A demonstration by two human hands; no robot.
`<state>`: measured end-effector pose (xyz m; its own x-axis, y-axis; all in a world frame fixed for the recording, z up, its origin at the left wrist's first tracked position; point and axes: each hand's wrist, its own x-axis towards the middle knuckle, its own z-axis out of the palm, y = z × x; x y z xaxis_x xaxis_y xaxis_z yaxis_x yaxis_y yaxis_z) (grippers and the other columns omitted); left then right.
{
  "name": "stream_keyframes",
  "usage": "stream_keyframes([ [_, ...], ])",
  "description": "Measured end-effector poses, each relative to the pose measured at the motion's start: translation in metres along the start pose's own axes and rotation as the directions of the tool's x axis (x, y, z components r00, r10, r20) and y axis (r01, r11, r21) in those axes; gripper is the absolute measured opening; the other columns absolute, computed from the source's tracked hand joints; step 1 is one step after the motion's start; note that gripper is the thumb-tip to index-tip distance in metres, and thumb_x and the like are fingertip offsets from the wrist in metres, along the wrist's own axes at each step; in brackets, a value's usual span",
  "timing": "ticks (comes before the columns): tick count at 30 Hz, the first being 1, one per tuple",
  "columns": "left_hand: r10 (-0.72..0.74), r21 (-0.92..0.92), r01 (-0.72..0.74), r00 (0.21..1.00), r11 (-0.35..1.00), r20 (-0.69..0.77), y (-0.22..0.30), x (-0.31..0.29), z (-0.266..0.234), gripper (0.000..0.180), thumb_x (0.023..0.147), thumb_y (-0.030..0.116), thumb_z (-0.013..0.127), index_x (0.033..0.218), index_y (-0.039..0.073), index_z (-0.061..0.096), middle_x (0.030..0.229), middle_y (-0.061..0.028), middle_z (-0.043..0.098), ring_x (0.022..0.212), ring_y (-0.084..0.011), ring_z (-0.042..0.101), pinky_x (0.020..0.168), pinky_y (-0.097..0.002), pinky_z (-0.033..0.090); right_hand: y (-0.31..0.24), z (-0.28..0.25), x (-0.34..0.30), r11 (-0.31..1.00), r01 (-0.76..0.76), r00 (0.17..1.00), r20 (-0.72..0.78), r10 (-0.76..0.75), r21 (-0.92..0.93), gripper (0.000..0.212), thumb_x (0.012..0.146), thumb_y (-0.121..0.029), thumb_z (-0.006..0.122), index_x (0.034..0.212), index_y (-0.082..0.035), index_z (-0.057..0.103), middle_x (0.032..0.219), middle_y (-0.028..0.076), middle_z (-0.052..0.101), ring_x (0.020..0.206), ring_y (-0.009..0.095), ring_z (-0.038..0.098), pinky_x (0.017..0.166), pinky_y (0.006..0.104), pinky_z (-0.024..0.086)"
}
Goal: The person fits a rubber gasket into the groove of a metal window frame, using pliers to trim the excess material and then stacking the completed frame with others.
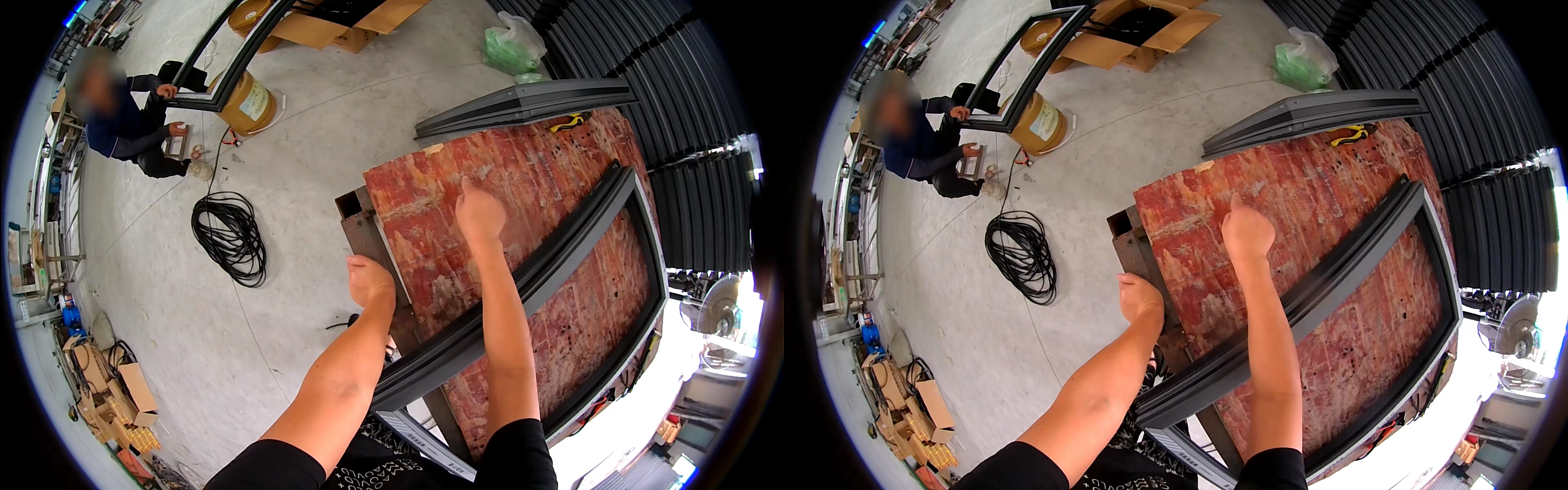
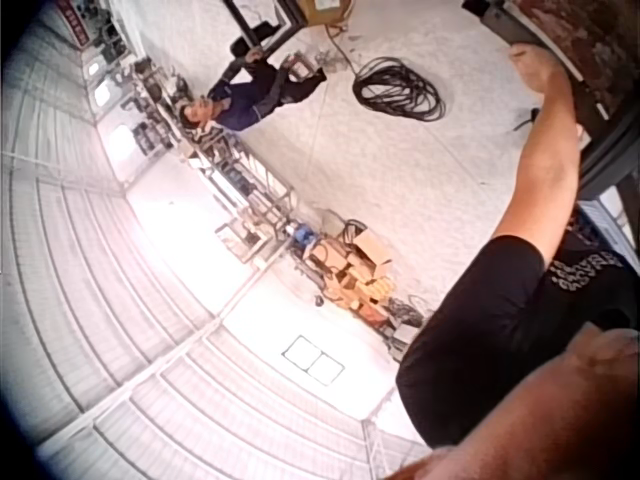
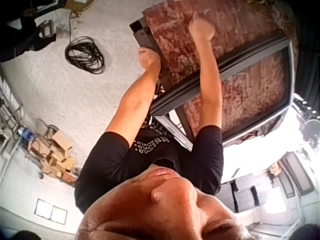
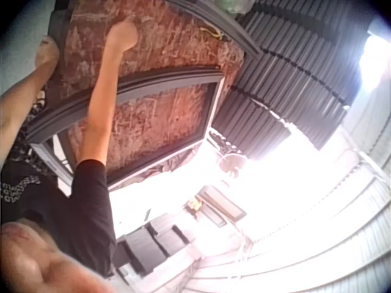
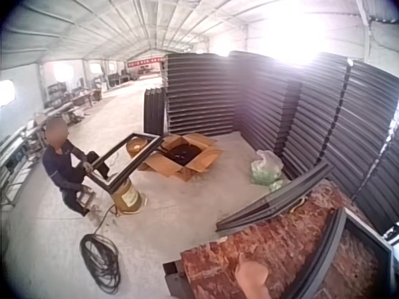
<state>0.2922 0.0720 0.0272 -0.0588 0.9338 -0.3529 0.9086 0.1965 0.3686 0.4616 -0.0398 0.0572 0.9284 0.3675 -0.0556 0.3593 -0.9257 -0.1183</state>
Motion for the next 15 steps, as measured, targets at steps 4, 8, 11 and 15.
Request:
stream_keyframes([
  [4,0.009,0.000,-0.009,1.000,1.000,-0.013,-0.002,0.001,0.001,0.052,0.098,0.038,0.023,0.102,0.006,0.064,0.094,-0.0229,0.067,0.087,-0.0464,0.061,0.078,-0.0545,0.049,-0.023,-0.017,0.008,0.998,-0.048,0.994,0.104,0.043,0.049,0.058,0.085,-0.019,0.054,0.142,-0.018,0.043,0.072,0.012,0.066,0.064,0.029,0.064,0.055,0.0436,0.049],
  [8,-0.011,-0.021,0.011,1.000,1.000,-0.021,0.000,-0.001,0.000,0.052,0.098,0.038,0.024,0.103,0.006,0.064,0.095,-0.0226,0.067,0.087,-0.0464,0.061,0.078,-0.0546,0.048,-0.035,-0.018,0.018,0.997,-0.052,0.980,0.195,0.041,0.055,0.064,0.084,-0.015,0.052,0.146,-0.015,0.035,0.075,0.012,0.067,0.068,0.028,0.065,0.056,0.0422,0.049],
  [11,0.024,-0.024,-0.025,0.999,0.999,-0.024,-0.001,-0.001,0.001,0.052,0.098,0.038,0.023,0.103,0.006,0.064,0.095,-0.0227,0.067,0.088,-0.0466,0.061,0.078,-0.0547,0.048,-0.037,-0.012,0.024,0.998,-0.022,0.984,0.177,0.013,0.050,0.064,0.084,-0.013,0.051,0.146,-0.014,0.036,0.074,0.012,0.067,0.068,0.029,0.065,0.056,0.0422,0.049],
  [15,0.033,-0.024,-0.033,0.999,0.999,-0.006,-0.003,0.002,0.002,0.052,0.098,0.038,0.023,0.102,0.005,0.063,0.094,-0.0232,0.067,0.088,-0.0470,0.061,0.079,-0.0549,0.047,-0.039,-0.015,0.028,0.998,-0.012,0.985,0.170,0.001,0.064,0.064,0.084,-0.013,0.051,0.146,-0.012,0.036,0.072,0.012,0.066,0.066,0.029,0.065,0.056,0.0424,0.049],
])
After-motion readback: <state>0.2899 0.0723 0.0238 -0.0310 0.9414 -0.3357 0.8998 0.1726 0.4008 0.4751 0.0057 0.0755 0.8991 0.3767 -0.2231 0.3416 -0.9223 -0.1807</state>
